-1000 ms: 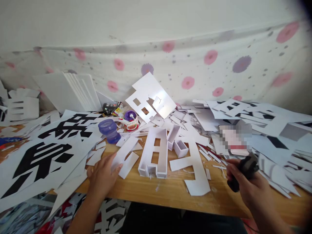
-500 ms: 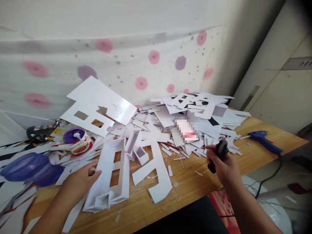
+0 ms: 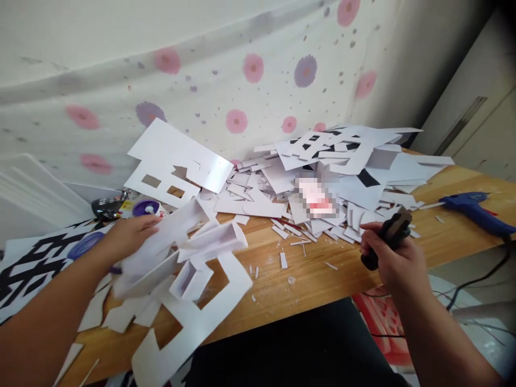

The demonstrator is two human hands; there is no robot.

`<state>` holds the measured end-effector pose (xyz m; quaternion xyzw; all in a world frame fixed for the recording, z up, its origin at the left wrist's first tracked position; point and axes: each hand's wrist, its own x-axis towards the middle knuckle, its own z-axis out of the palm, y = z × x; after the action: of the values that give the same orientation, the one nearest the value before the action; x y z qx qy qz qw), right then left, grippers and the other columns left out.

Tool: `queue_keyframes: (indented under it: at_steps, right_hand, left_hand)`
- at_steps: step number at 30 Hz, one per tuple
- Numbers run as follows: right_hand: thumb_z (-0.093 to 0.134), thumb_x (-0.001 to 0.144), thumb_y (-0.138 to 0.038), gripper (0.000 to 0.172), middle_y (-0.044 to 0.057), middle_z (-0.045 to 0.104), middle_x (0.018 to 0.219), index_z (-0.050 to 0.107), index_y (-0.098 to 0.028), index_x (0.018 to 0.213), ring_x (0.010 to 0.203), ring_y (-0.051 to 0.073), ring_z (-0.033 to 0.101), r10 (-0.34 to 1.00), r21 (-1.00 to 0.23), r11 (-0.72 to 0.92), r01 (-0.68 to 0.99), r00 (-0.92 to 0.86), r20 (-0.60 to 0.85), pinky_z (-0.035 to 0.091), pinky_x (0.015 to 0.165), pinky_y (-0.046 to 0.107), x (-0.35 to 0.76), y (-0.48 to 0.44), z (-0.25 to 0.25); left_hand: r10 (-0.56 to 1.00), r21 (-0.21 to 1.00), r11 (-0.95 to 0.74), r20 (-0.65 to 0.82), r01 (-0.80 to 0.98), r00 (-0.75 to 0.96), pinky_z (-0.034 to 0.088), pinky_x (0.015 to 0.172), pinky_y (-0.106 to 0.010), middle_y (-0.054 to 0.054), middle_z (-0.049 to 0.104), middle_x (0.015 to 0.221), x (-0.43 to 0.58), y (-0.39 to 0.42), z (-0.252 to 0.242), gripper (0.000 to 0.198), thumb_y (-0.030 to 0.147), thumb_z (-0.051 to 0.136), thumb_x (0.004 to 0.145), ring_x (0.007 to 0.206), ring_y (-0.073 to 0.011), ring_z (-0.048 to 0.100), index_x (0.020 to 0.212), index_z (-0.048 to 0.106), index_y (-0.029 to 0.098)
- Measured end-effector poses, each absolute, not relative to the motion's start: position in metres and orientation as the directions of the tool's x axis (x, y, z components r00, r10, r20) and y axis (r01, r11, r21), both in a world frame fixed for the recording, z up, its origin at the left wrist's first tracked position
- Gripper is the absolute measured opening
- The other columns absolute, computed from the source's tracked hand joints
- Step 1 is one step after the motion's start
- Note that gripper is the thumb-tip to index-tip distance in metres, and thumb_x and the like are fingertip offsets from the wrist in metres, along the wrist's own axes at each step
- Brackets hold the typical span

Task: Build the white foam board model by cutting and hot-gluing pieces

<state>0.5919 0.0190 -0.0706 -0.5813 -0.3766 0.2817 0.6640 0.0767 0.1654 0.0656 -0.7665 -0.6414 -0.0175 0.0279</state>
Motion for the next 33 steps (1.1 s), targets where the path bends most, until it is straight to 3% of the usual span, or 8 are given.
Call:
queue_keyframes:
  at_steps: [5, 8, 10, 14, 18, 21, 28, 33]
  right_hand:
    - [0.065, 0.077, -0.047, 0.033, -0.001, 0.059, 0.063, 0.066, -0.020, 0.095, 0.053, 0.014, 0.054, 0.846, -0.919, 0.041, 0.393, 0.476, 0.241, 0.042, 0.052, 0.027, 0.598, 0.007, -0.061]
    - [0.057, 0.082, -0.044, 0.027, 0.002, 0.066, 0.069, 0.067, -0.021, 0.092, 0.060, 0.017, 0.059, 0.940, -0.705, 0.049, 0.708, 0.205, 0.272, 0.042, 0.057, 0.028, 0.590, 0.003, -0.054]
    - [0.053, 0.085, -0.038, 0.021, 0.002, 0.069, 0.076, 0.067, -0.023, 0.093, 0.068, 0.018, 0.063, 0.982, -0.591, 0.118, 0.798, -0.007, 0.187, 0.042, 0.060, 0.027, 0.576, 0.005, -0.050]
    - [0.051, 0.087, -0.032, 0.020, 0.003, 0.071, 0.092, 0.065, -0.024, 0.100, 0.080, 0.020, 0.065, 0.992, -0.440, 0.124, 0.889, -0.110, 0.058, 0.042, 0.065, 0.027, 0.551, 0.015, -0.044]
    - [0.053, 0.087, -0.033, 0.026, 0.006, 0.069, 0.100, 0.062, -0.023, 0.109, 0.085, 0.022, 0.065, 0.995, -0.339, 0.099, 0.936, -0.093, 0.035, 0.042, 0.066, 0.027, 0.550, 0.021, -0.046]
    - [0.054, 0.086, -0.033, 0.032, 0.009, 0.066, 0.110, 0.060, -0.021, 0.116, 0.093, 0.024, 0.064, 0.989, -0.291, 0.147, 0.945, -0.136, 0.057, 0.045, 0.073, 0.031, 0.554, 0.021, -0.056]
    - [0.048, 0.091, -0.038, 0.032, 0.008, 0.065, 0.104, 0.063, -0.021, 0.114, 0.092, 0.026, 0.063, 0.963, -0.142, 0.202, 0.969, -0.170, 0.208, 0.048, 0.075, 0.037, 0.553, 0.021, -0.080]
    - [0.052, 0.090, -0.033, 0.032, 0.013, 0.064, 0.107, 0.064, -0.018, 0.115, 0.097, 0.029, 0.059, 0.868, -0.110, 0.178, 0.978, -0.103, 0.487, 0.048, 0.082, 0.042, 0.540, 0.018, -0.082]
  left_hand:
    - [0.932, 0.035, -0.348, -0.097, 0.937, 0.350, 0.045, 0.088, -0.032, 0.000, 0.073, 0.104, 0.141, 0.192, 0.051, 0.033, 0.032, 0.045, 0.081, 0.096, -0.0228, 0.062, 0.100, 0.069, 0.021]
    - [0.902, 0.112, -0.397, -0.135, 0.911, 0.410, 0.047, 0.085, -0.030, 0.000, 0.074, 0.105, 0.165, 0.207, 0.034, 0.031, 0.034, 0.049, 0.077, 0.098, -0.0245, 0.064, 0.096, 0.071, 0.024]
    - [0.890, 0.157, -0.413, -0.139, 0.897, 0.434, 0.048, 0.084, -0.030, -0.001, 0.074, 0.102, 0.176, 0.216, 0.024, 0.030, 0.034, 0.049, 0.076, 0.096, -0.0246, 0.066, 0.094, 0.072, 0.024]
    - [0.897, 0.203, -0.409, -0.088, 0.890, 0.433, 0.049, 0.090, -0.033, -0.004, 0.074, 0.105, 0.192, 0.227, 0.012, 0.033, 0.031, 0.048, 0.077, 0.100, -0.0250, 0.066, 0.097, 0.073, 0.022]
    - [0.916, 0.220, -0.398, 0.038, 0.891, 0.400, 0.040, 0.105, -0.037, -0.005, 0.061, 0.133, 0.193, 0.212, 0.024, 0.045, 0.035, 0.050, 0.081, 0.122, -0.0262, 0.054, 0.122, 0.064, 0.023]
    - [0.916, 0.233, -0.394, 0.179, 0.889, 0.359, 0.042, 0.105, -0.037, -0.004, 0.062, 0.131, 0.183, 0.177, 0.038, 0.043, 0.038, 0.052, 0.083, 0.121, -0.0260, 0.055, 0.122, 0.063, 0.023]
    - [0.625, 0.075, -0.608, 0.659, 0.790, 0.419, 0.048, 0.099, -0.043, -0.003, 0.070, 0.101, 0.150, 0.045, -0.007, 0.025, 0.011, 0.059, 0.083, 0.098, -0.0222, 0.065, 0.103, 0.065, 0.024]
    - [0.626, 0.139, -0.662, 0.642, 0.736, 0.442, 0.053, 0.080, -0.040, -0.008, 0.068, 0.093, 0.154, -0.023, -0.060, 0.032, -0.002, 0.062, 0.075, 0.088, -0.0221, 0.062, 0.100, 0.063, 0.019]
